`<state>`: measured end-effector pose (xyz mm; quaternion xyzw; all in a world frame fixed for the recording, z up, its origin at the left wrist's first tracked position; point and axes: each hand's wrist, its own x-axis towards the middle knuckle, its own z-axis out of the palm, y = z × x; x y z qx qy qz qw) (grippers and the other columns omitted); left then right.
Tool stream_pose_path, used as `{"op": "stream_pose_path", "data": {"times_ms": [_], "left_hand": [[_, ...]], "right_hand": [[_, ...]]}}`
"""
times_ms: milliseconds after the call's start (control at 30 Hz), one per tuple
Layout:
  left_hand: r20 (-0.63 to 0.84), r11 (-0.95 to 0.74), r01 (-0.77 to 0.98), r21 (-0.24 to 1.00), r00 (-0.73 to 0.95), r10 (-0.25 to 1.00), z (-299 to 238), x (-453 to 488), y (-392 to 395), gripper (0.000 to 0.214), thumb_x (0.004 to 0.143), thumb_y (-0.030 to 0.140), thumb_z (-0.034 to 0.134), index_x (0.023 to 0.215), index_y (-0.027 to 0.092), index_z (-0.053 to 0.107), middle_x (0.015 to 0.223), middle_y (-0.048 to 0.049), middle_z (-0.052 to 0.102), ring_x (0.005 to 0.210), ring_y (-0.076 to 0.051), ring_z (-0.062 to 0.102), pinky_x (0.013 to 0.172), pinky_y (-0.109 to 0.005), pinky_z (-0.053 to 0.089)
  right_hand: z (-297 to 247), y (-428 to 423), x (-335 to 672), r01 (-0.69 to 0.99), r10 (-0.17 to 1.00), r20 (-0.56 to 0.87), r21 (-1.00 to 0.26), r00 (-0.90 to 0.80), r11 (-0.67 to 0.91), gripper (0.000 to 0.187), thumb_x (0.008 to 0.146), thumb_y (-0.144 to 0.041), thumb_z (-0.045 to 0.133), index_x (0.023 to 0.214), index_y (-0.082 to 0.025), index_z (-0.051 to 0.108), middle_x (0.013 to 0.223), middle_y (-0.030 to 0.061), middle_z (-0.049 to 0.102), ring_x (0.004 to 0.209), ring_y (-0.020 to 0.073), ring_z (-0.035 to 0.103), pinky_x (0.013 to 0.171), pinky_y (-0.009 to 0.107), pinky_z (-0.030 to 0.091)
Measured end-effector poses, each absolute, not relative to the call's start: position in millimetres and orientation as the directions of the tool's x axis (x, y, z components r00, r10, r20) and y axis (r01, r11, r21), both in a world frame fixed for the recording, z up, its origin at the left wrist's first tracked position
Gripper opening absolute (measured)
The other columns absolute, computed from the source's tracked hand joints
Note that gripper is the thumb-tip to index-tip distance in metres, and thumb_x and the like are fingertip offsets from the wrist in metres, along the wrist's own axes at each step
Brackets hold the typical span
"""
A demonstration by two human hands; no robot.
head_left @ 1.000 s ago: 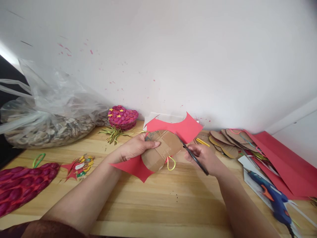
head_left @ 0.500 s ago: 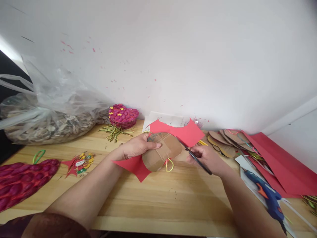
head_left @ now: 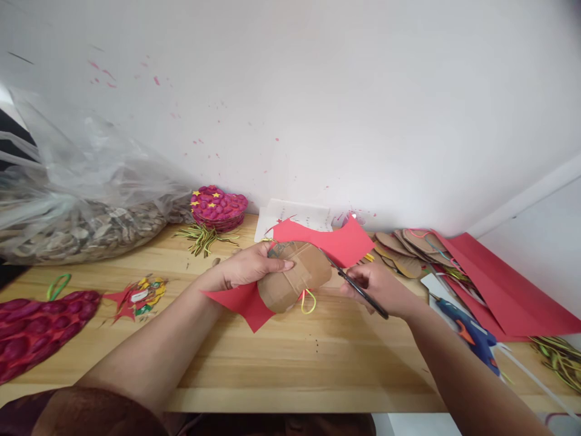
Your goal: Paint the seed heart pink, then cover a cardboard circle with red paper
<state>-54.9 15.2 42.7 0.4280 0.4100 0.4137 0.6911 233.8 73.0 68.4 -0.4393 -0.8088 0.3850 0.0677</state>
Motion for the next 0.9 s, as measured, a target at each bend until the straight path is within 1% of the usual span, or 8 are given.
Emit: {"op": "stream_pose_path", "data": {"times_ms": [133,267,433,533,633,733,800,900], "left_hand": [[-0.196,0.280,-0.205,0.938,0.353,0.915,41.1,-55.5,15.7,0.039,0.069,0.035,0.089,0.102,0.018,0.077,0.102,-0.0085,0.080,0.093,-0.023,0.074,0.092,-0.035,0.055],[-0.204,0.281,-0.202,0.938,0.333,0.920,40.8,-56.8,14.9,0.041,0.069,0.036,0.089,0.103,0.018,0.077,0.103,-0.0085,0.080,0.093,-0.023,0.074,0.091,-0.036,0.055],[-0.186,0.273,-0.224,0.935,0.344,0.920,42.7,-56.9,13.5,0.041,0.069,0.035,0.089,0.104,0.019,0.077,0.104,-0.0087,0.080,0.095,-0.024,0.074,0.093,-0.037,0.055],[-0.185,0.275,-0.233,0.933,0.344,0.920,42.8,-56.8,13.4,0.039,0.070,0.033,0.088,0.105,0.019,0.077,0.102,-0.0078,0.080,0.094,-0.024,0.074,0.092,-0.037,0.055],[-0.188,0.279,-0.227,0.933,0.353,0.917,41.6,-56.8,13.9,0.039,0.071,0.033,0.088,0.106,0.020,0.077,0.102,-0.0070,0.080,0.094,-0.024,0.074,0.092,-0.036,0.055],[-0.185,0.281,-0.222,0.934,0.373,0.909,40.4,-56.1,14.3,0.038,0.071,0.033,0.087,0.105,0.020,0.078,0.104,-0.0073,0.080,0.095,-0.023,0.074,0.092,-0.036,0.055],[-0.179,0.280,-0.226,0.933,0.385,0.905,40.3,-55.2,14.2,0.038,0.071,0.033,0.087,0.105,0.020,0.078,0.105,-0.0077,0.080,0.094,-0.023,0.074,0.092,-0.035,0.055],[-0.172,0.282,-0.236,0.930,0.398,0.901,40.5,-54.1,13.8,0.038,0.072,0.032,0.087,0.106,0.019,0.077,0.105,-0.0078,0.080,0.094,-0.022,0.074,0.092,-0.034,0.055]], "right_hand": [[68.7,72.0,230.5,0.633,0.752,-0.206,-0.698,-0.626,0.336,0.044,0.081,-0.056,0.067,0.063,-0.022,0.046,0.052,-0.0058,0.043,0.048,0.0089,0.035,0.047,0.026,0.023],[67.9,71.2,228.6,0.625,0.751,-0.207,-0.709,-0.627,0.326,0.045,0.082,-0.054,0.069,0.062,-0.022,0.043,0.051,-0.0057,0.043,0.048,0.0095,0.036,0.047,0.026,0.023],[66.9,68.9,228.8,0.597,0.751,-0.175,-0.728,-0.636,0.336,0.048,0.082,-0.060,0.067,0.060,-0.022,0.046,0.051,-0.0048,0.041,0.048,0.0105,0.035,0.048,0.028,0.024],[67.9,68.1,229.3,0.611,0.766,-0.166,-0.715,-0.621,0.340,0.048,0.082,-0.063,0.065,0.062,-0.022,0.049,0.054,-0.0044,0.041,0.050,0.0107,0.035,0.049,0.028,0.024],[69.8,69.1,230.9,0.630,0.770,-0.153,-0.682,-0.620,0.371,0.052,0.080,-0.065,0.065,0.062,-0.021,0.045,0.057,-0.0049,0.037,0.054,0.0100,0.032,0.052,0.027,0.022],[70.5,71.2,234.6,0.640,0.755,-0.160,-0.655,-0.636,0.401,0.056,0.080,-0.065,0.065,0.061,-0.021,0.038,0.061,-0.0057,0.029,0.058,0.0096,0.026,0.054,0.028,0.019],[69.6,72.2,237.4,0.644,0.746,-0.174,-0.650,-0.642,0.403,0.057,0.080,-0.065,0.065,0.061,-0.021,0.035,0.063,-0.0058,0.026,0.059,0.0098,0.024,0.055,0.028,0.018],[67.5,72.7,239.9,0.636,0.739,-0.180,-0.662,-0.649,0.397,0.057,0.081,-0.066,0.065,0.063,-0.021,0.035,0.065,-0.0058,0.025,0.061,0.0100,0.023,0.056,0.028,0.017]]}}
